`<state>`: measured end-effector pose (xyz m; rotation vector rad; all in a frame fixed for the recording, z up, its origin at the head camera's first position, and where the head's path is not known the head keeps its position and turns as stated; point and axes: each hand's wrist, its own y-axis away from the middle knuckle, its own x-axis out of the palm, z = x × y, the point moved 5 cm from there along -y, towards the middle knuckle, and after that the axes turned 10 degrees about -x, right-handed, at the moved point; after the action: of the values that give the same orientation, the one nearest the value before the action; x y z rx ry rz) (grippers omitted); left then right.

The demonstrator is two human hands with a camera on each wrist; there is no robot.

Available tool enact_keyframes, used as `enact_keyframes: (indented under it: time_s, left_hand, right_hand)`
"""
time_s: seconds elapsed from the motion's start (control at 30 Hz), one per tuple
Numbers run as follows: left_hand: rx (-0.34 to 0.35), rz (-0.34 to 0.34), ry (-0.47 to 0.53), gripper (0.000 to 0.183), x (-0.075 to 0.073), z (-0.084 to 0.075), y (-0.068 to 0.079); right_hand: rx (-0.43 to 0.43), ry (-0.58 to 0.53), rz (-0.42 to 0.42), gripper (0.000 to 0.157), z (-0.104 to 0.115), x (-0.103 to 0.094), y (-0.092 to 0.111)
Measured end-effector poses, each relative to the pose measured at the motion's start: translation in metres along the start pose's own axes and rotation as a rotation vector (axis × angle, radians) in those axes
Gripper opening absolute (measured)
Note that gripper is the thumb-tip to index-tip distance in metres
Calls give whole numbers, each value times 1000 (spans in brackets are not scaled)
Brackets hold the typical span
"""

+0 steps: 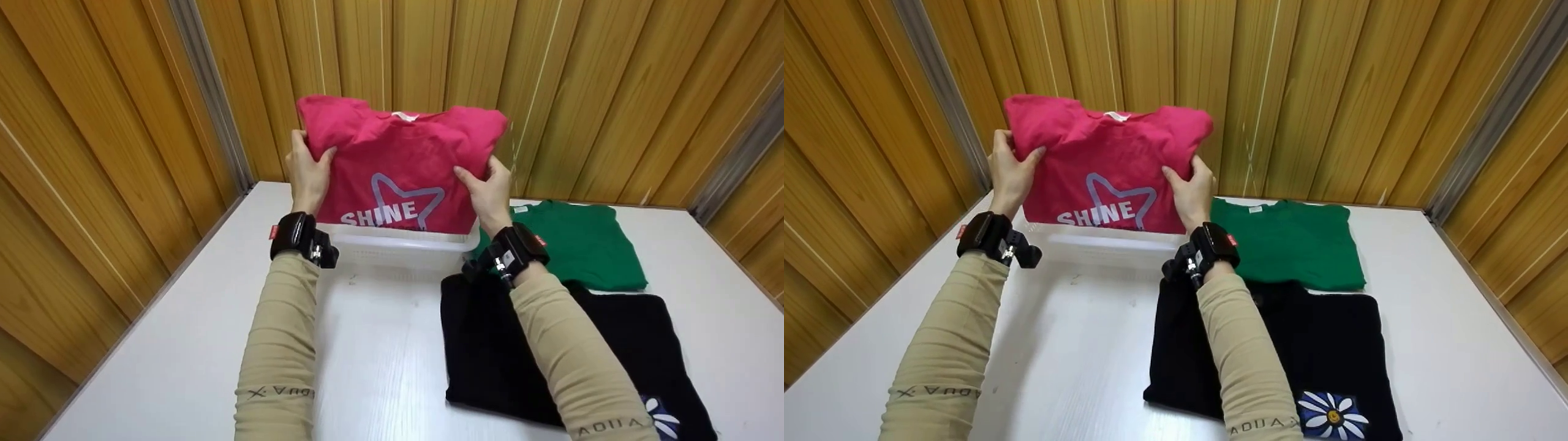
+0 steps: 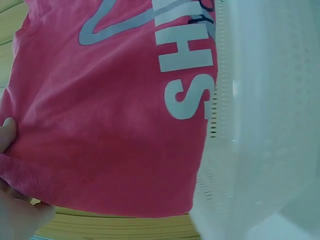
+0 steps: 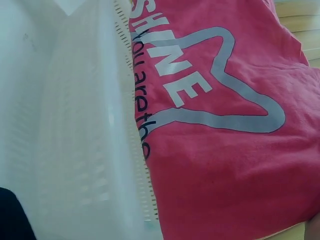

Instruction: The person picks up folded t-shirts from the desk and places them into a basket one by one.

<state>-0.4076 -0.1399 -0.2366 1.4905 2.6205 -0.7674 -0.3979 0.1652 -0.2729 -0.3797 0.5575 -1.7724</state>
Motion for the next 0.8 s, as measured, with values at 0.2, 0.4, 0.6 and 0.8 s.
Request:
enact_keyframes:
  time_s: [0.2, 0.4, 0.6, 0.8]
  left_hand:
    - [-67, -43, 14, 40, 3, 34, 5]
    - [-101, -16, -6, 41, 8, 59, 11]
    - [-142, 59, -93, 43, 17, 75, 18]
    - [-186, 164, -175, 47, 25, 84, 27]
  right_hand:
    - [-4, 22, -18, 40, -18, 7, 11]
    - [8, 109, 23, 36, -33, 14, 21]
    - [44, 312, 116, 36, -43, 15, 28]
    - [88, 520, 220, 36, -47, 14, 34]
